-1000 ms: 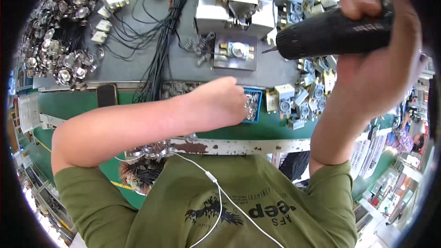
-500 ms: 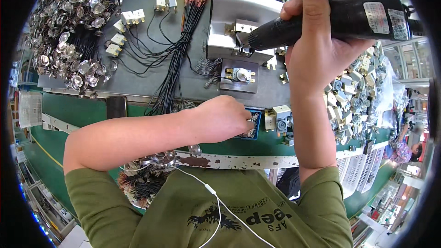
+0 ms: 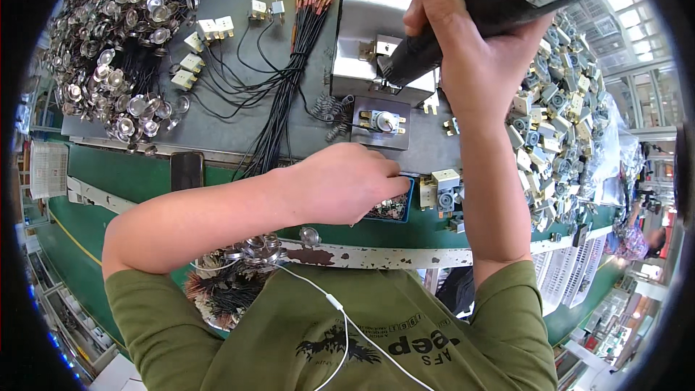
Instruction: Assembling small electronic motors at a factory workstation using a specialized assembly tool.
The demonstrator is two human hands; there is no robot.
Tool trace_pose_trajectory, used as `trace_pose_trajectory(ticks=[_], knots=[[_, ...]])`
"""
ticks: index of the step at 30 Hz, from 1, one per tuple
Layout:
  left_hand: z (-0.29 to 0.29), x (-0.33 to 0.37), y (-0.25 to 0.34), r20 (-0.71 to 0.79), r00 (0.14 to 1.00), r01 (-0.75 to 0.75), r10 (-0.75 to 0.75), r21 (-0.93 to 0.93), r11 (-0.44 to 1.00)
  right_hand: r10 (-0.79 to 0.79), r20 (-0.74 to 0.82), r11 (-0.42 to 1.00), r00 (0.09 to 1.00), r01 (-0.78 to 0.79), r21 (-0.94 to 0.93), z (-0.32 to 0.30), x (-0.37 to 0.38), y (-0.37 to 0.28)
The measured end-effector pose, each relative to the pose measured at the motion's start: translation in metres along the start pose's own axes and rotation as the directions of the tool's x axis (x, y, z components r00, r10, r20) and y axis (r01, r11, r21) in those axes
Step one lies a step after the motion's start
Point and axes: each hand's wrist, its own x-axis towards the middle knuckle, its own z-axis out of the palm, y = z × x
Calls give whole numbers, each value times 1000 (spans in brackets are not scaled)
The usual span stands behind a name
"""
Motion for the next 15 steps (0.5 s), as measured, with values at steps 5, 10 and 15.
trace_pose_trajectory(ticks=[5, 10, 15], knots=[[-8, -6, -5, -110, 994, 6, -9, -27, 1000, -334, 123, 870, 934, 255, 423, -5, 1, -13], [-9, -4, -4, -111, 994, -1, -2, -34, 999, -664, -15, 484, 747, 446, 752, -1, 36, 36], [-11, -8, -4, -113, 993, 21, -23, -25, 999, -336, -33, 835, 941, 314, 451, 9, -6, -2]])
